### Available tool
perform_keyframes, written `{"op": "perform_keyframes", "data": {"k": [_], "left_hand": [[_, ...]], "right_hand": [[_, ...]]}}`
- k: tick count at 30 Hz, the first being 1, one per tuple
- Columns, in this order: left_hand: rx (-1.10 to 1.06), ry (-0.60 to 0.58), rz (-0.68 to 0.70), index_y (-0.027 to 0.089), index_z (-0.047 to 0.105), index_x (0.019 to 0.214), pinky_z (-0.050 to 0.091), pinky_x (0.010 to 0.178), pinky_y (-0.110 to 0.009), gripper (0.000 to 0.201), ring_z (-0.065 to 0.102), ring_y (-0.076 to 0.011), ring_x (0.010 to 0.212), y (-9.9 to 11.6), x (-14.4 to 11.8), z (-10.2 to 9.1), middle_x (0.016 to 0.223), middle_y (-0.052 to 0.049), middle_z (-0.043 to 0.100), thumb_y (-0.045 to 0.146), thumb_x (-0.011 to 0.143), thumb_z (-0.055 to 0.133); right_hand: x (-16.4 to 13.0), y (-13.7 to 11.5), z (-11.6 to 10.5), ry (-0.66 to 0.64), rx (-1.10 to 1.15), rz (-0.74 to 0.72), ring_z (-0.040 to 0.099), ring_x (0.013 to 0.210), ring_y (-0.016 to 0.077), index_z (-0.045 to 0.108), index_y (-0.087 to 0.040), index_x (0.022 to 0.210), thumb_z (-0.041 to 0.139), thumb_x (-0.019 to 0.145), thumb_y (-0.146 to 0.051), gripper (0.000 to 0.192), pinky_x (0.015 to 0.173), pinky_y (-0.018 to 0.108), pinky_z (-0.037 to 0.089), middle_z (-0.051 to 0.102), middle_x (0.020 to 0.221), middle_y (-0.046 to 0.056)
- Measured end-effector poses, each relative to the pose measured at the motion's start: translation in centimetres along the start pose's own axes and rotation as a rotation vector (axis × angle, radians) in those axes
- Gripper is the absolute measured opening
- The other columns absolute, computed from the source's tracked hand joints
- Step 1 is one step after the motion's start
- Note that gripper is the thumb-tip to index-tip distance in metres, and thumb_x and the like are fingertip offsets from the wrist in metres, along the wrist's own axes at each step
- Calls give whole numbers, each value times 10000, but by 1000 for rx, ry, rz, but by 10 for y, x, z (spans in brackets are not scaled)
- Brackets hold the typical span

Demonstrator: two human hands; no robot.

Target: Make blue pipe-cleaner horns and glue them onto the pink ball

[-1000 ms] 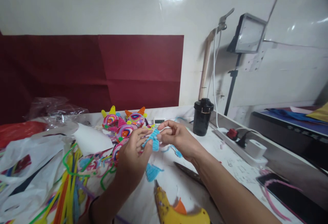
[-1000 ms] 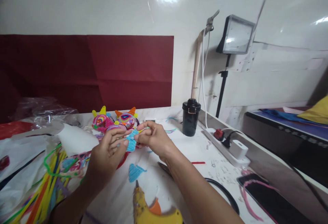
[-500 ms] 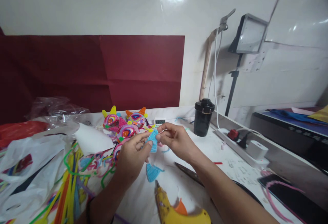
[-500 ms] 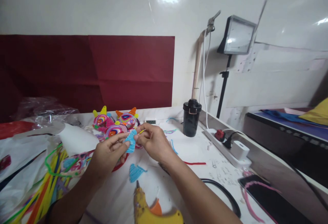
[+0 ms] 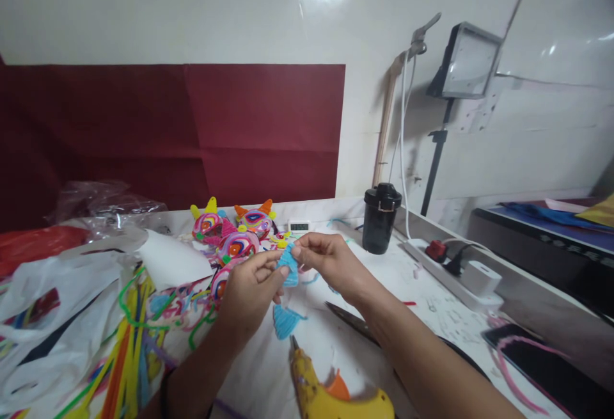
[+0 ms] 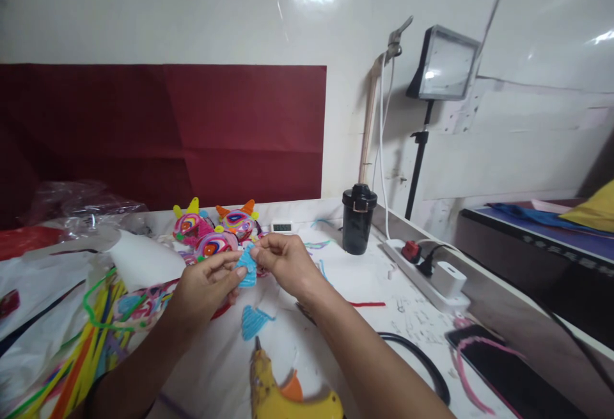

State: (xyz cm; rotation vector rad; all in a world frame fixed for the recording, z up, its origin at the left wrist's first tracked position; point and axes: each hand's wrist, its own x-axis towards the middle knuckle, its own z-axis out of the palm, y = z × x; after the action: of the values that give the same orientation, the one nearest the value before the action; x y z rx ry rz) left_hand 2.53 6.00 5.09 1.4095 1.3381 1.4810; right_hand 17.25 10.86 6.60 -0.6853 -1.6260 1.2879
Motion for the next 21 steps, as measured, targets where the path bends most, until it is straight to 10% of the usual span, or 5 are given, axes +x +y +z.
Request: {"op": "perform_keyframes", "data": {"k": [10,21], "left_hand": [[-5,-29,-18,143,644,797,428,384,-162,195,515,-84,398,2,1,0,455,57,572,259,642,669],[-24,-72,-49,134,641,779,444,413,-173,186,523,-86,402,3,0,2,463,40,596,259,646,671]], "right_hand": [[1,1,0,-23,120,38,503,552,102,645,-149,852,756,607,-453,407,589,256,418,568,584,-35],[-1,-2,2,-15,63,45,435,547,86,575,-157,631,692,675,-382,257,562,236,351,507,567,-46]]}}
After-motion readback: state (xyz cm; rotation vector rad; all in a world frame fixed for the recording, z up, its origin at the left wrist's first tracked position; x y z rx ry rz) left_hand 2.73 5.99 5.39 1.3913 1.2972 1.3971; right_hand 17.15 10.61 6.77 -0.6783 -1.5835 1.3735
